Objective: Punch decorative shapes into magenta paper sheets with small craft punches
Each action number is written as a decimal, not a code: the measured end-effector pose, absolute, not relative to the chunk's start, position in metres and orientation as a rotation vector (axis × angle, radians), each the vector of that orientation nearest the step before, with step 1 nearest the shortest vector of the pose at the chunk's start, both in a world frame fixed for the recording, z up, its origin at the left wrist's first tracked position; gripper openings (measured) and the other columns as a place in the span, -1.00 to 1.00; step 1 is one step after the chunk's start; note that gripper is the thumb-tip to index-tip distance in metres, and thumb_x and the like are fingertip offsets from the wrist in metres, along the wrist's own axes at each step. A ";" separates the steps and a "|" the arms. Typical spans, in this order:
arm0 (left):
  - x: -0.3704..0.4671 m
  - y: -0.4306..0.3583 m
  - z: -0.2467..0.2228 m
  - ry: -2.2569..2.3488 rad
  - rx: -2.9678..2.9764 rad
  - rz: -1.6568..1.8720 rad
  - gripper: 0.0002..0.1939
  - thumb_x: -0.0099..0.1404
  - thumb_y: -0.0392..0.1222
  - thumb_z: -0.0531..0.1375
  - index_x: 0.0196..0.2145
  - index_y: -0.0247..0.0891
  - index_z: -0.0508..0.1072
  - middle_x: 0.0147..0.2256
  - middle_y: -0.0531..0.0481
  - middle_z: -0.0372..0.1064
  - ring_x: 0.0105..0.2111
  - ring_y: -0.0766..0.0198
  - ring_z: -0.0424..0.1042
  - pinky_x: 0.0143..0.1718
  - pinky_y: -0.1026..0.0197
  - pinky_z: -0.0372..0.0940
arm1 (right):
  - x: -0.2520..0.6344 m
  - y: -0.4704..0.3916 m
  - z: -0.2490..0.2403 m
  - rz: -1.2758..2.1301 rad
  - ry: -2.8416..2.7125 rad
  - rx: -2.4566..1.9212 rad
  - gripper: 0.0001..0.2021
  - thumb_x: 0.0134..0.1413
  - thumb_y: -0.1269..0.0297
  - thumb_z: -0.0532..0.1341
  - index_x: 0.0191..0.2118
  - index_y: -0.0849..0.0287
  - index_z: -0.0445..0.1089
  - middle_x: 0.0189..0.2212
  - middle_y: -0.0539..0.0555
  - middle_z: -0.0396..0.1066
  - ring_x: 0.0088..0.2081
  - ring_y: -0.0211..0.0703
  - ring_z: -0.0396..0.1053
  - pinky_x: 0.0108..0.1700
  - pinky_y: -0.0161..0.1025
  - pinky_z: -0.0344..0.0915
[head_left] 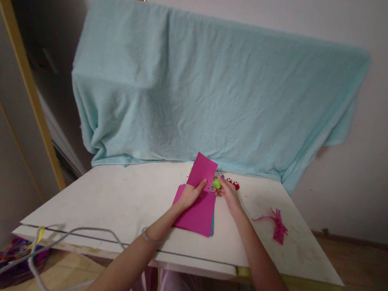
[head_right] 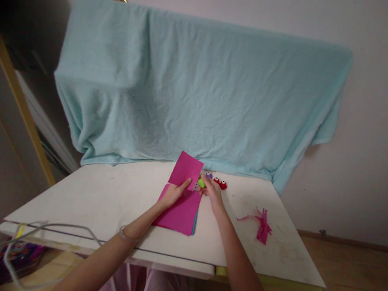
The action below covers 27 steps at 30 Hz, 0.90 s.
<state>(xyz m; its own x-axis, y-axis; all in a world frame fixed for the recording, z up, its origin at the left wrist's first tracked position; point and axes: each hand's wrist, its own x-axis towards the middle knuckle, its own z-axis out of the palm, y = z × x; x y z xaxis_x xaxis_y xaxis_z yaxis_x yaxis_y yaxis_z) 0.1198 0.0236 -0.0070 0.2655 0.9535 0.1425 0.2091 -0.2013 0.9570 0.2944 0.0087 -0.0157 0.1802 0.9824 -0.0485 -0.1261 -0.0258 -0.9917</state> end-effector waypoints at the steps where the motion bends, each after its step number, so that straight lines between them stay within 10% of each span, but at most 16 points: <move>1: 0.120 0.024 -0.008 1.089 1.611 1.015 -0.53 0.23 0.27 0.04 -0.30 -0.19 0.47 -0.49 -0.05 0.44 -0.33 0.05 0.45 -0.29 0.12 0.27 | 0.295 0.009 -0.016 1.151 -0.957 -1.228 -0.57 -0.11 -0.17 0.28 -0.42 0.16 0.35 -0.59 0.02 0.42 -0.62 -0.24 0.32 -0.56 -0.30 0.21; 27: 0.122 0.025 -0.015 1.038 1.580 0.959 -0.50 0.25 0.30 -0.04 -0.45 -0.19 0.35 -0.59 0.04 0.29 -0.53 0.20 0.32 -0.44 0.20 0.20 | 0.289 0.001 -0.011 1.103 -1.129 -1.201 -0.58 -0.09 -0.17 0.27 -0.45 0.13 0.31 -0.65 -0.09 0.29 -0.65 -0.33 0.19 -0.57 -0.33 0.09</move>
<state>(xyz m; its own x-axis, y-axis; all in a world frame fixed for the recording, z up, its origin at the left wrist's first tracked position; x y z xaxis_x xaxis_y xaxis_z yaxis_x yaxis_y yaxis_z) 0.1221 0.0254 -0.0152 0.3231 0.9415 0.0955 0.1695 -0.1568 0.9730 0.2893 0.0012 -0.0114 0.1125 0.9924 0.0495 -0.0264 0.0528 -0.9983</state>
